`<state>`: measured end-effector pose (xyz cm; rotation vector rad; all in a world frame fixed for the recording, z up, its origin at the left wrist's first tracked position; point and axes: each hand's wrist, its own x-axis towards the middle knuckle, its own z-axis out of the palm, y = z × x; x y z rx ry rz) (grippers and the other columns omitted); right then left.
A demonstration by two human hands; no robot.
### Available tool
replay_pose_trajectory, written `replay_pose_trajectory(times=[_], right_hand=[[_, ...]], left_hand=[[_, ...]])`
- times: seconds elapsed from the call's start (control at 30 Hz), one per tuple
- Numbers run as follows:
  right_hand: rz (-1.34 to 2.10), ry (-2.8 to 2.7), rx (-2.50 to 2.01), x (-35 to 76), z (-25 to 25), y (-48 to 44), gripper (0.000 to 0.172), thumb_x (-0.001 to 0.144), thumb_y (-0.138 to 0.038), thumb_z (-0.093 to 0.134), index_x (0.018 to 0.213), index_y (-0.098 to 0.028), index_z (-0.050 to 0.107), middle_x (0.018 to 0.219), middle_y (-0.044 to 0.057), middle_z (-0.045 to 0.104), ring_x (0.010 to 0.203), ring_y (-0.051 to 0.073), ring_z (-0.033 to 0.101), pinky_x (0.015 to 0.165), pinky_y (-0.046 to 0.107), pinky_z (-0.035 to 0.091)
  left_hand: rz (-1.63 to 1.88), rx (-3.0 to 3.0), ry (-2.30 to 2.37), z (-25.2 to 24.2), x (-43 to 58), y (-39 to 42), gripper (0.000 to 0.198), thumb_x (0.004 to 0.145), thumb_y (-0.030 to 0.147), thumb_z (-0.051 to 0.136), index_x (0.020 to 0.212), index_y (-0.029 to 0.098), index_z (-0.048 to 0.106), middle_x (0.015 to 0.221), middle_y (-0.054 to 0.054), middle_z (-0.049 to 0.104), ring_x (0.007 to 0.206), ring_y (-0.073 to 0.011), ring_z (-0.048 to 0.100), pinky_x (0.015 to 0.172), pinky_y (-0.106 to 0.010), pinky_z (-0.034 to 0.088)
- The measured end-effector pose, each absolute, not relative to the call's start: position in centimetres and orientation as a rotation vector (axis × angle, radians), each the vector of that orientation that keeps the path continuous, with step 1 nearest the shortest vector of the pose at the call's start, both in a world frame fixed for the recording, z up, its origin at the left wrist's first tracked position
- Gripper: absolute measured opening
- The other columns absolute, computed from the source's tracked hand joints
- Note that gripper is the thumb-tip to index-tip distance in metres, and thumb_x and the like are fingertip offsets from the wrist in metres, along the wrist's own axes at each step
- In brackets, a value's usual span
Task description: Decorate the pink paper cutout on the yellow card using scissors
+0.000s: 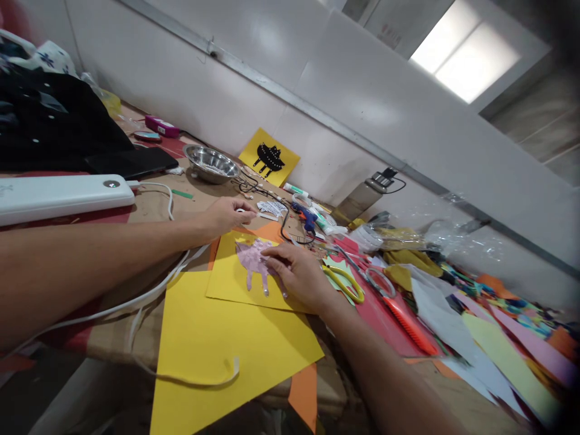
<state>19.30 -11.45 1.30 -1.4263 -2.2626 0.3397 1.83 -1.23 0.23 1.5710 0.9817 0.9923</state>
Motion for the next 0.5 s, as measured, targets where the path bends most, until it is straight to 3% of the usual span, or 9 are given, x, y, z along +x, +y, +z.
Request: replay_pose_trajectory(times=[0.3, 0.5], right_hand=[[0.271, -2.274, -1.37, 19.15, 0.84, -11.64, 0.019, 0.084, -0.017, 0.051, 0.091, -0.018, 0.068, 0.084, 0.006, 0.063, 0.078, 0.014, 0.057, 0.071, 0.026, 0.044], [0.264, -2.383, -1.301, 18.73, 1.09, -11.84, 0.021, 0.084, -0.015, 0.049, 0.083, -0.019, 0.069, 0.078, 0.005, 0.06, 0.074, 0.014, 0.055, 0.068, 0.025, 0.043]], left_hand=[[0.994, 1.564, 0.929, -0.53, 1.94, -0.58, 0.017, 0.069, 0.027, 0.064, 0.082, 0.016, 0.064, 0.065, -0.001, 0.062, 0.046, -0.0057, 0.039, 0.042, -0.019, 0.028], [1.004, 1.575, 0.952, -0.29, 1.89, -0.72, 0.016, 0.068, 0.031, 0.064, 0.075, 0.016, 0.061, 0.063, 0.0, 0.06, 0.046, -0.0062, 0.039, 0.042, -0.019, 0.028]])
